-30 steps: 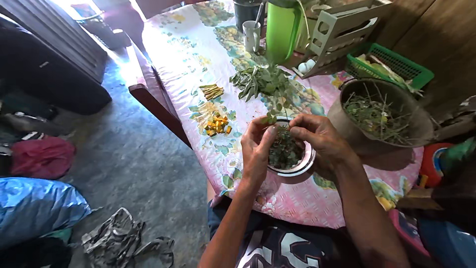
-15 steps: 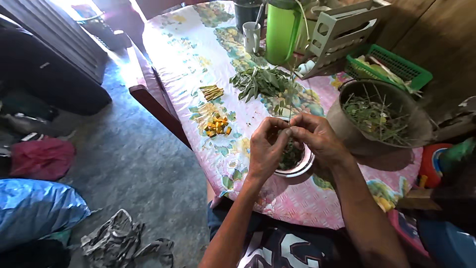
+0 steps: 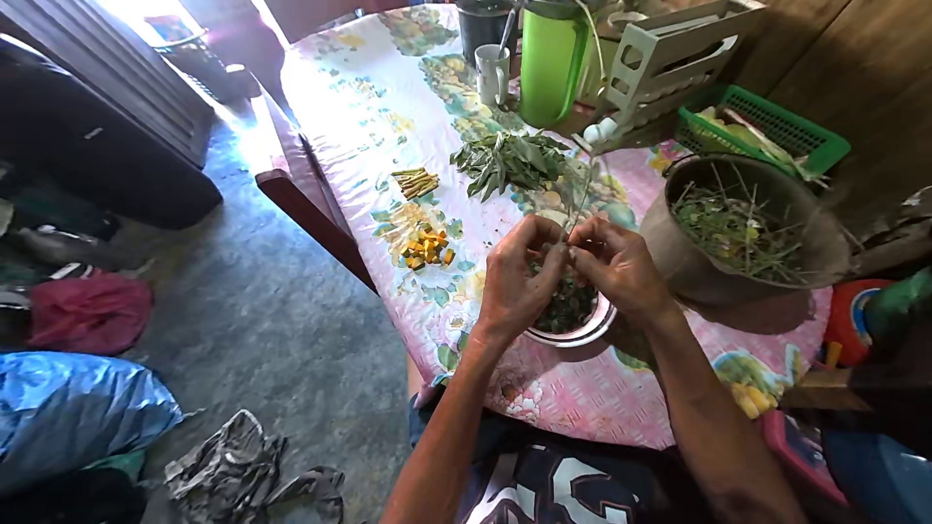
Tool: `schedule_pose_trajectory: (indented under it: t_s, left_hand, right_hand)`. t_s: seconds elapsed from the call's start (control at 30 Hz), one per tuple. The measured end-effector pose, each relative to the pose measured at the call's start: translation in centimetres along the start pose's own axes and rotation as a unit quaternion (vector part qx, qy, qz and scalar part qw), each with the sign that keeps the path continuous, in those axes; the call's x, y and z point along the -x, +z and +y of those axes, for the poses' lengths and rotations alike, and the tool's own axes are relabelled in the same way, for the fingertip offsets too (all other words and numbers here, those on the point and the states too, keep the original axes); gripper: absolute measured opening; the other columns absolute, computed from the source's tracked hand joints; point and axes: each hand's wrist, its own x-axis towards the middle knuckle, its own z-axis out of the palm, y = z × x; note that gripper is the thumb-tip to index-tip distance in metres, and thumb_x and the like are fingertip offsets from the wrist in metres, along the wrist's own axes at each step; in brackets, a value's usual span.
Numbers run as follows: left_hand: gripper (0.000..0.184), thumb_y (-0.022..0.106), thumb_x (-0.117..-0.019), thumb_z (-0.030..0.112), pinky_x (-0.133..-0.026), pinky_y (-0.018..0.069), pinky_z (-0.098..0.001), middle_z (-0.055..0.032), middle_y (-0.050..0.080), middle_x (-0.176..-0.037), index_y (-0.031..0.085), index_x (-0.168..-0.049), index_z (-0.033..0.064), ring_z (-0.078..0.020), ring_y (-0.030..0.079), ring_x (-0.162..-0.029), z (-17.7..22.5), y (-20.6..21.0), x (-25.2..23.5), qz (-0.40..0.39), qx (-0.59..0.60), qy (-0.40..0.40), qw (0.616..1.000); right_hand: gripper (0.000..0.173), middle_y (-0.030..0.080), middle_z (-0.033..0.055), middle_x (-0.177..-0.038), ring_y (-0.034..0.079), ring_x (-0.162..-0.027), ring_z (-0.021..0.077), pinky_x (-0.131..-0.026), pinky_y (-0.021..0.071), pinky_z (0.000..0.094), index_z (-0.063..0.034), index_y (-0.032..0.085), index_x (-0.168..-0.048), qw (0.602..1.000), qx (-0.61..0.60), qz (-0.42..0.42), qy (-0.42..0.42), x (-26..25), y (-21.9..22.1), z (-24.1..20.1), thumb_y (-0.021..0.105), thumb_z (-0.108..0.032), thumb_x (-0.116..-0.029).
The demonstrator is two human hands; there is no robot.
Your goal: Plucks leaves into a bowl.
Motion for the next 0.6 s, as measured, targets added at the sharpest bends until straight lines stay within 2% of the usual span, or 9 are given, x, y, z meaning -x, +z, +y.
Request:
schedule_pose_trajectory:
  t_s: [0.1, 0.23, 0.33, 0.4, 0.47, 0.6]
  left_hand:
    - [0.008, 0.063, -0.0955, 0.004, -0.059, 0.0562, -0.0250, -0.0049, 0.065, -0.092, 0.064, -0.103, 0.0054, -0.0108, 0.063, -0.070, -0.2, 0.1, -0.2, -0.015, -0.014, -0.007, 1.000]
    - [0.007, 0.063, -0.0934, 0.005, -0.050, 0.0489, -0.0242, -0.0035, 0.062, -0.080, 0.064, -0.100, 0.0075, -0.0102, 0.057, -0.059, -0.2, 0.1, -0.3, -0.015, -0.029, -0.033, 0.999]
    - [0.007, 0.061, -0.0936, 0.006, -0.050, 0.0502, -0.0249, -0.0041, 0.062, -0.081, 0.063, -0.100, 0.0072, -0.0111, 0.058, -0.060, 0.1, 0.1, -0.2, -0.024, -0.026, -0.044, 0.998]
    - [0.009, 0.059, -0.0922, 0.007, -0.049, 0.0514, -0.0277, -0.0057, 0.064, -0.081, 0.063, -0.100, 0.0075, -0.0137, 0.060, -0.058, 0.3, 0.1, -0.1, -0.022, 0.000, -0.068, 0.997]
    - [0.008, 0.056, -0.0947, 0.004, -0.051, 0.0558, -0.0299, -0.0079, 0.065, -0.086, 0.061, -0.101, 0.0060, -0.0159, 0.062, -0.060, 0.5, 0.1, 0.0, -0.035, 0.044, -0.083, 0.995]
    - [0.008, 0.055, -0.0962, 0.002, -0.052, 0.0572, -0.0308, -0.0096, 0.065, -0.085, 0.060, -0.102, 0.0043, -0.0178, 0.063, -0.059, 0.4, 0.1, 0.4, -0.048, 0.082, -0.085, 0.992]
  right_hand:
    - [0.012, 0.064, 0.0043, -0.087, 0.058, -0.058, 0.0092, -0.048, 0.0526, 0.0219, -0.0068, 0.063, -0.106, 1.000, 0.016, 0.014, -0.013, -0.1, 0.2, 0.2, 0.062, -0.004, -0.0951]
    - [0.010, 0.065, 0.0038, -0.085, 0.059, -0.057, 0.0091, -0.048, 0.0522, 0.0227, -0.0065, 0.064, -0.105, 0.998, 0.057, 0.033, -0.011, -0.1, 0.4, 0.3, 0.061, -0.005, -0.0949]
    - [0.010, 0.063, 0.0027, -0.084, 0.059, -0.059, 0.0080, -0.050, 0.0524, 0.0223, -0.0066, 0.063, -0.102, 0.996, 0.075, 0.045, -0.023, -0.2, 0.6, 0.5, 0.058, -0.007, -0.0942]
    - [0.008, 0.063, 0.0021, -0.078, 0.056, -0.055, 0.0086, -0.046, 0.0497, 0.0222, -0.0080, 0.064, -0.101, 0.995, 0.081, 0.056, -0.019, 0.0, 0.6, 0.5, 0.058, -0.009, -0.0948]
    - [0.005, 0.060, 0.0024, -0.073, 0.052, -0.049, 0.0095, -0.042, 0.0450, 0.0215, -0.0093, 0.063, -0.099, 0.995, 0.073, 0.065, -0.008, 0.4, 0.2, 0.4, 0.059, -0.012, -0.0967]
    - [0.005, 0.060, 0.0021, -0.071, 0.051, -0.047, 0.0096, -0.040, 0.0447, 0.0213, -0.0105, 0.061, -0.100, 0.995, 0.060, 0.075, -0.009, 0.5, -0.6, 0.7, 0.059, -0.014, -0.0981]
